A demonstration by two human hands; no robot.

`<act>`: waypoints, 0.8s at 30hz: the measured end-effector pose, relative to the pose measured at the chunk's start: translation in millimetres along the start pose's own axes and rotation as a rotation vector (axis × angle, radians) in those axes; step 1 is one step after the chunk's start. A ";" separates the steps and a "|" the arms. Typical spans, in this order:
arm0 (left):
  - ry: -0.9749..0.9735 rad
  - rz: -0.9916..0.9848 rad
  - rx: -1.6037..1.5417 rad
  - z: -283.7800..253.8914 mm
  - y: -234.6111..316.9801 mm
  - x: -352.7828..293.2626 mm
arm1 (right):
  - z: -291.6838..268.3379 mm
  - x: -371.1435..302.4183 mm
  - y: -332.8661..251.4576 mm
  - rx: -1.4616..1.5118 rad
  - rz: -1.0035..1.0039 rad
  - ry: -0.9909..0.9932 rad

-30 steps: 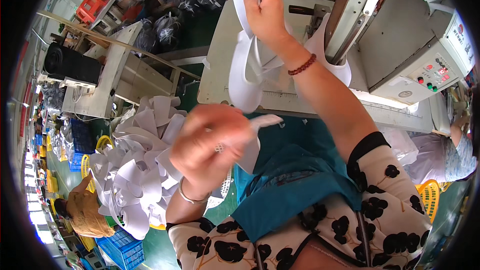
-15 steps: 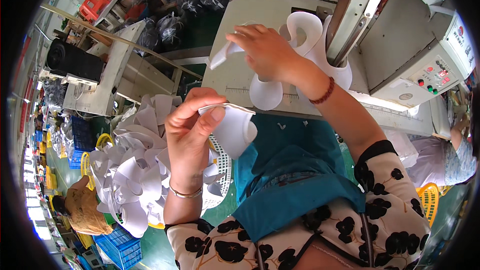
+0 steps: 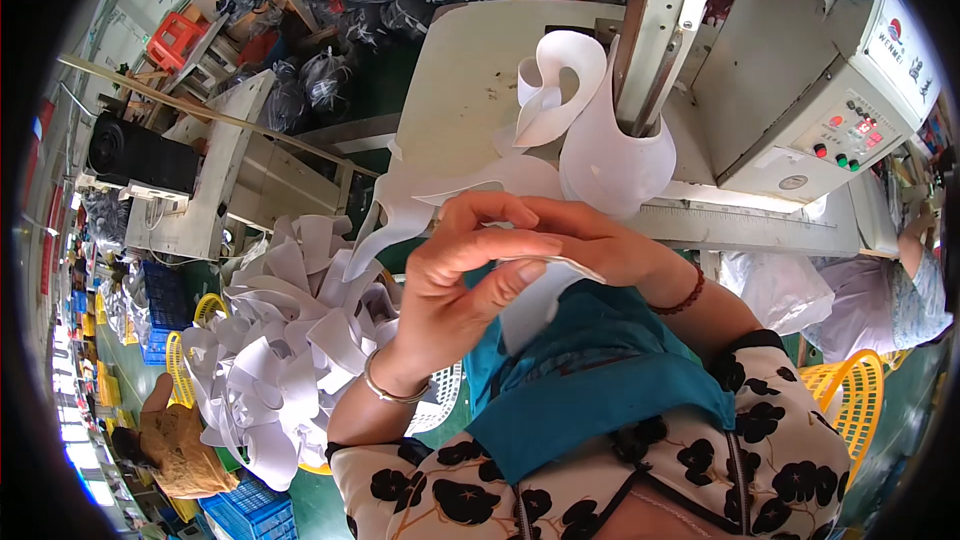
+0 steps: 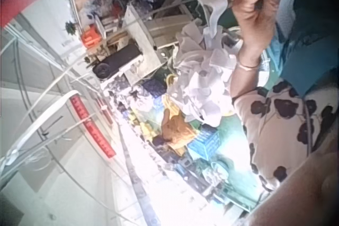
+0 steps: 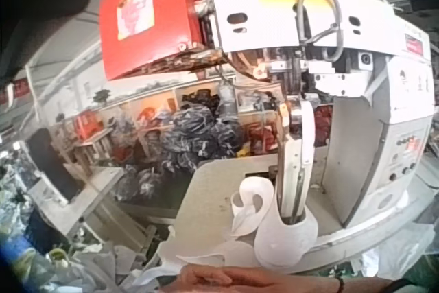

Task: The person sews white fabric shoe components using an industrial sewing machine.

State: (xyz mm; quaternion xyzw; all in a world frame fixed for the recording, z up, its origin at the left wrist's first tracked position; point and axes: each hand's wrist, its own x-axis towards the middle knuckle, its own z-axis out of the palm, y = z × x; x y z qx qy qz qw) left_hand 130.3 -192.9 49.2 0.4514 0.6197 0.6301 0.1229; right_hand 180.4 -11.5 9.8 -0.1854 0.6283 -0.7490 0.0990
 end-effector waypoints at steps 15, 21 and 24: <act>-0.105 -0.057 -0.298 27.7 -9.5 17.4 | -2.1 -53.9 -20.1 -0.216 -0.102 0.332; -0.122 -0.324 -0.633 40.2 4.8 44.1 | -17.1 -46.8 -53.3 -0.567 -0.369 0.603; -0.155 -0.376 -0.608 28.7 11.6 68.5 | -38.2 -48.5 -62.3 -0.392 -0.352 0.594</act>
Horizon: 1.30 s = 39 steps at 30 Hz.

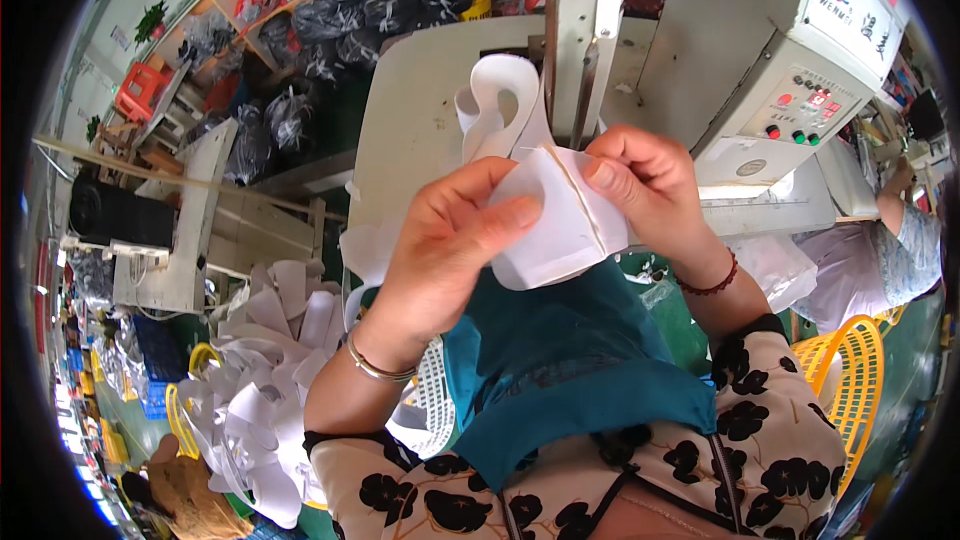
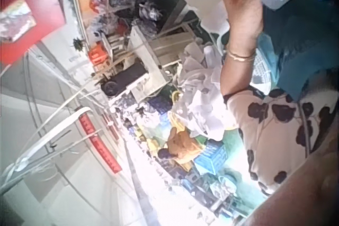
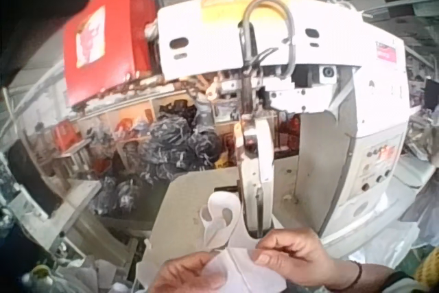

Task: The person sews white fabric shoe components using an industrial sewing machine.

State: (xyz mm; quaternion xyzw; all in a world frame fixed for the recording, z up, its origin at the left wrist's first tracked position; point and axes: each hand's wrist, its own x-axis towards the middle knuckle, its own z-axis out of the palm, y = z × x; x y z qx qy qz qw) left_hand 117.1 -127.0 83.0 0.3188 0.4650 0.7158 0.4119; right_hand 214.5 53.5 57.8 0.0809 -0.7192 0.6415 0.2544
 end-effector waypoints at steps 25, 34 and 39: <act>-0.014 0.260 0.140 -13.3 79.8 156.0 | -76.5 116.0 -8.9 0.555 -0.076 0.277; -0.026 0.286 0.226 -14.8 79.7 156.6 | -77.8 116.5 -1.7 0.733 -0.026 0.246; -0.027 0.291 0.260 -9.0 81.3 155.7 | -75.1 119.1 -0.3 0.790 0.005 0.238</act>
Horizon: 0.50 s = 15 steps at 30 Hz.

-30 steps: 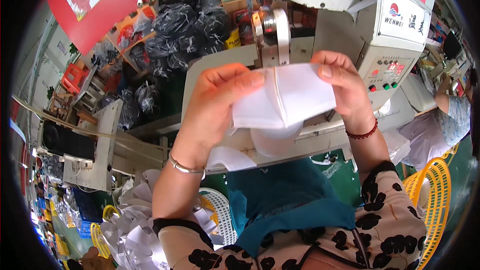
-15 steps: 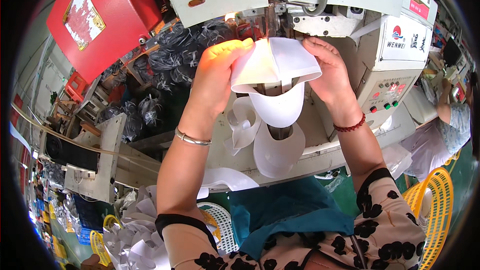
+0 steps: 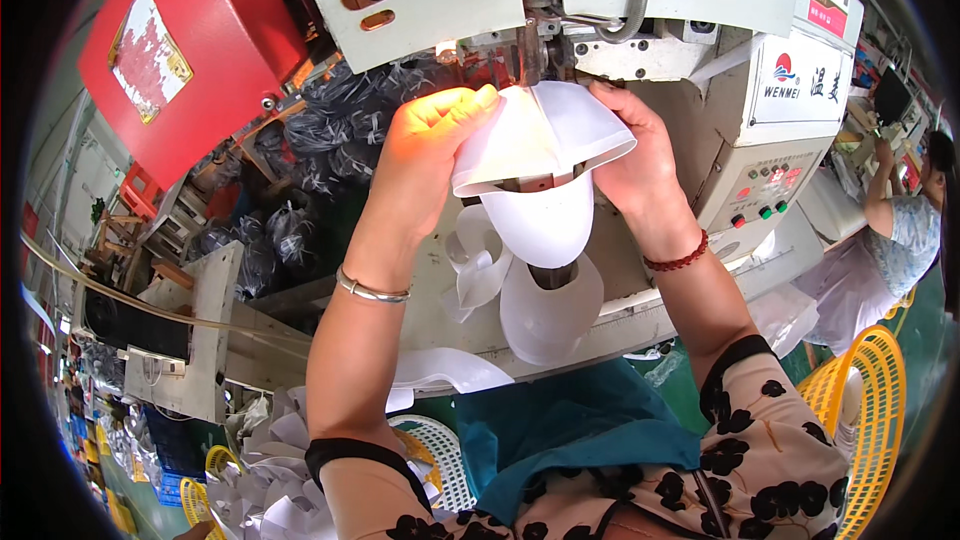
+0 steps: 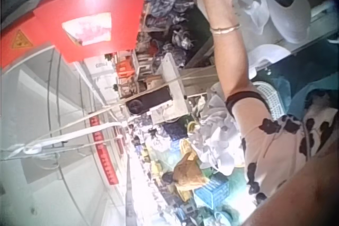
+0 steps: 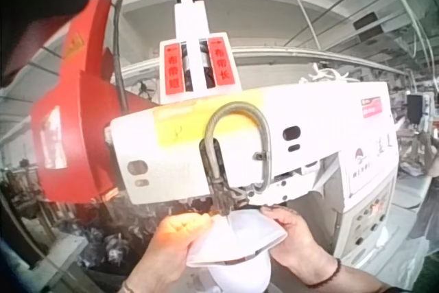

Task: The person sews white fabric shoe components using an industrial sewing machine.

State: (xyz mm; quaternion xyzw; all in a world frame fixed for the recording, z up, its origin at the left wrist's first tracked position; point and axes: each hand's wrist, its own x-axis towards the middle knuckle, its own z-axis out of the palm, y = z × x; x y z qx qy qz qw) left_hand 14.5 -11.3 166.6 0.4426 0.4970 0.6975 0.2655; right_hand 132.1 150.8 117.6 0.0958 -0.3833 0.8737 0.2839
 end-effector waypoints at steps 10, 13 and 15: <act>-0.141 -0.075 -0.113 -9.8 2.2 9.3 | 8.4 -1.2 0.5 -0.004 -0.015 0.009; -0.136 -0.075 -0.157 -8.8 -2.3 11.9 | 4.4 -0.3 1.5 -0.018 -0.014 0.029; -0.136 -0.078 -0.183 -12.7 -8.0 13.8 | 21.9 -4.9 1.7 -0.041 -0.030 0.134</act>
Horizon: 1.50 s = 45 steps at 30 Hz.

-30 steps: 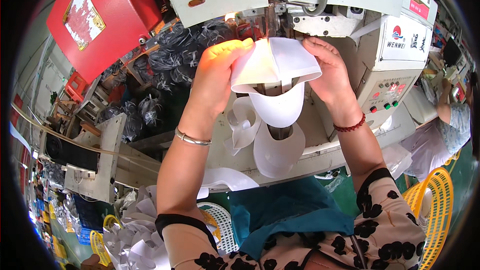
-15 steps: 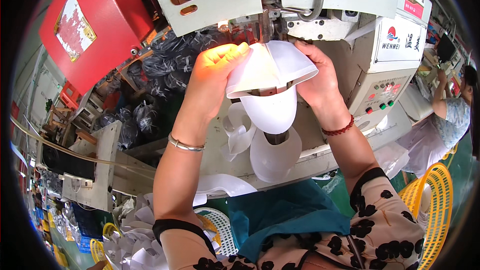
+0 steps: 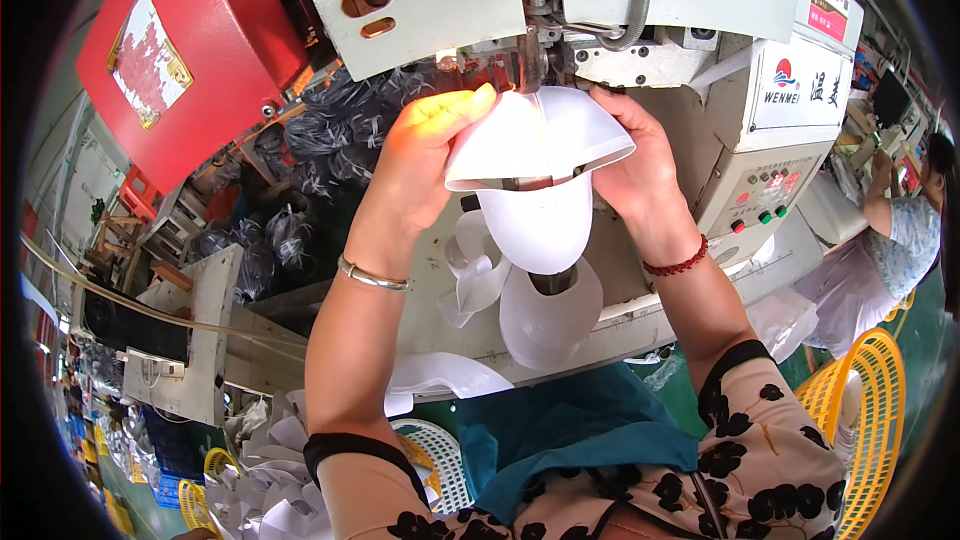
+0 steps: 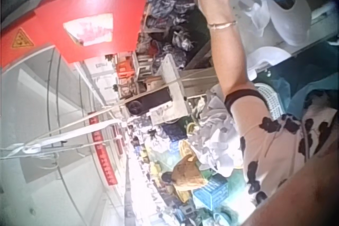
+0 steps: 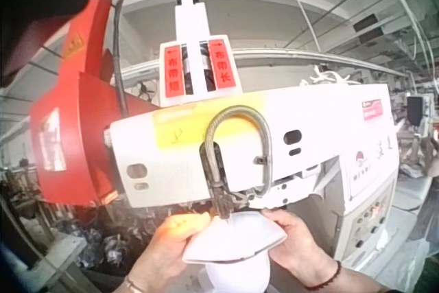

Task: The person sews white fabric shoe components using an industrial sewing machine.

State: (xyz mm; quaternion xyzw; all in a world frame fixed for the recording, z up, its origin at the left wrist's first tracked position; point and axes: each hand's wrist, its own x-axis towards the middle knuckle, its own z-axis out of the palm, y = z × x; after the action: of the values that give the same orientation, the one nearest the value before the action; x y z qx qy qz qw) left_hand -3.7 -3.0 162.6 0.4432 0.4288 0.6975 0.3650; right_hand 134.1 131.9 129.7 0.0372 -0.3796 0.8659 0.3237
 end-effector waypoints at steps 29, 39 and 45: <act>-0.040 -0.098 -0.202 -5.6 -11.4 6.2 | -16.9 6.0 3.6 0.030 0.122 -0.025; 0.064 -0.182 -0.257 0.9 -24.0 -0.1 | -22.9 4.5 11.7 -0.025 0.091 0.086; 0.178 -0.199 -0.249 0.6 -34.1 -0.1 | -28.4 8.0 16.5 -0.052 0.081 0.123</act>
State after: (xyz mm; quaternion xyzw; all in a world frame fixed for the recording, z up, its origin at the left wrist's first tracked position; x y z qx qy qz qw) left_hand 1.3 9.5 131.3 0.2865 0.4116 0.7421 0.4446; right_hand 123.2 147.3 101.6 -0.0401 -0.3827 0.8687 0.3120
